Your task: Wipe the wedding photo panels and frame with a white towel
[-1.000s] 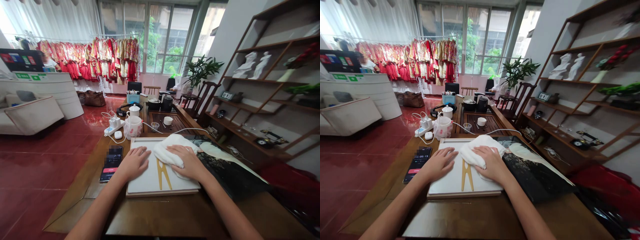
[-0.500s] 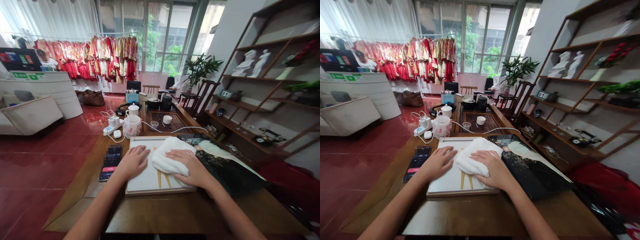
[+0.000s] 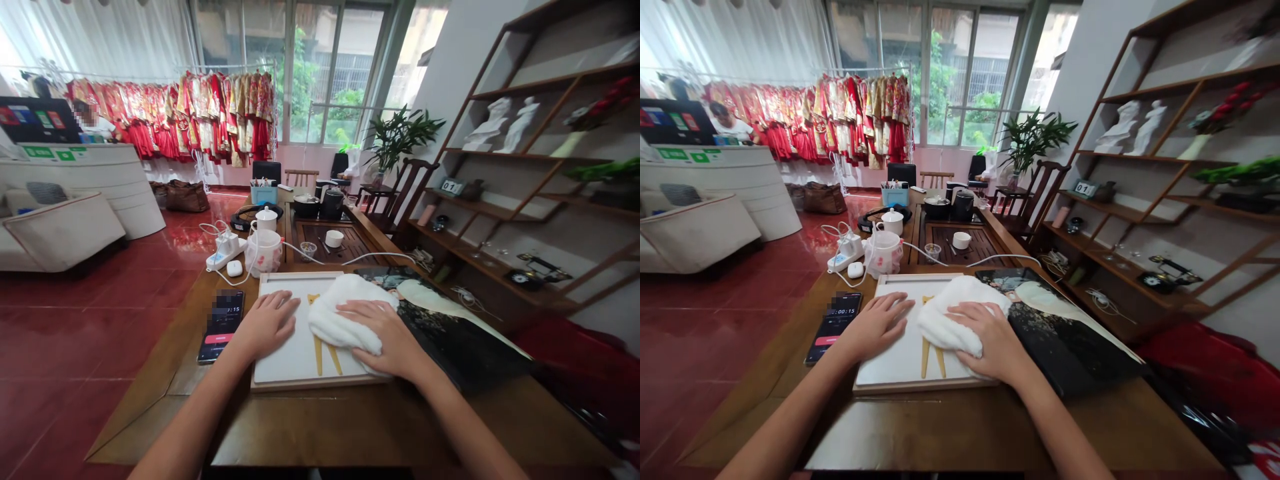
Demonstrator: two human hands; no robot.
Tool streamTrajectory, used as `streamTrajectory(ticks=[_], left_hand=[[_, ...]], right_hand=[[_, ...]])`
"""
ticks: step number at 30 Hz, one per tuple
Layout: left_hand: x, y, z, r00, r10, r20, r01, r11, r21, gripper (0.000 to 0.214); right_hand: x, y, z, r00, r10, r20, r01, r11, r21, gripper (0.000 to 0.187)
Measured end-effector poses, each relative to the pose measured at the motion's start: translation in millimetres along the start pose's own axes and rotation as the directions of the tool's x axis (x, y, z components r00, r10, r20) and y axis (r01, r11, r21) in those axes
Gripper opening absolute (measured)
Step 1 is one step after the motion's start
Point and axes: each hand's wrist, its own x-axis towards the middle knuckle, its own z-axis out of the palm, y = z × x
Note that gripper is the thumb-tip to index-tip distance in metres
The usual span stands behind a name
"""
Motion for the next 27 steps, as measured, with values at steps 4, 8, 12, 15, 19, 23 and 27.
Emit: streamTrajectory(ticks=[4, 8, 12, 15, 19, 23, 27], left_hand=[[0, 0, -0.3, 1.0, 0.001, 0.006, -0.001, 1.0, 0.003, 0.04], [0, 0, 0.2, 1.0, 0.0, 0.005, 0.0, 1.0, 0.004, 0.039], [0, 0, 0.1, 1.0, 0.001, -0.004, -0.001, 1.0, 0.0, 0.039], [0, 0, 0.0, 1.0, 0.001, -0.003, -0.001, 1.0, -0.002, 0.04], [0, 0, -0.2, 1.0, -0.004, 0.002, 0.004, 1.0, 0.0, 0.04], [0, 0, -0.5, 1.0, -0.002, 0.001, 0.002, 1.0, -0.002, 0.04], [0, 0, -0.4, 1.0, 0.0, -0.001, 0.0, 1.0, -0.006, 0.041]], right_hand=[[-1, -3, 3, 0.999, 0.04, -0.031, -0.041, 0.999, -0.03, 0.06], [-3, -24, 1, 0.997, -0.046, 0.058, 0.045, 0.999, 0.012, 0.059], [-5, -17, -2, 0.998, -0.036, 0.055, 0.036, 0.999, 0.004, 0.06], [-5, -10, -2, 0.999, 0.042, -0.01, -0.043, 0.998, -0.037, 0.06], [-3, -26, 2, 1.0, 0.026, 0.012, -0.026, 0.999, -0.035, 0.063], [-2, -32, 2, 0.999, -0.011, 0.044, 0.012, 1.0, -0.018, 0.063], [2, -18, 2, 0.999, 0.047, -0.012, -0.048, 0.998, -0.05, 0.059]])
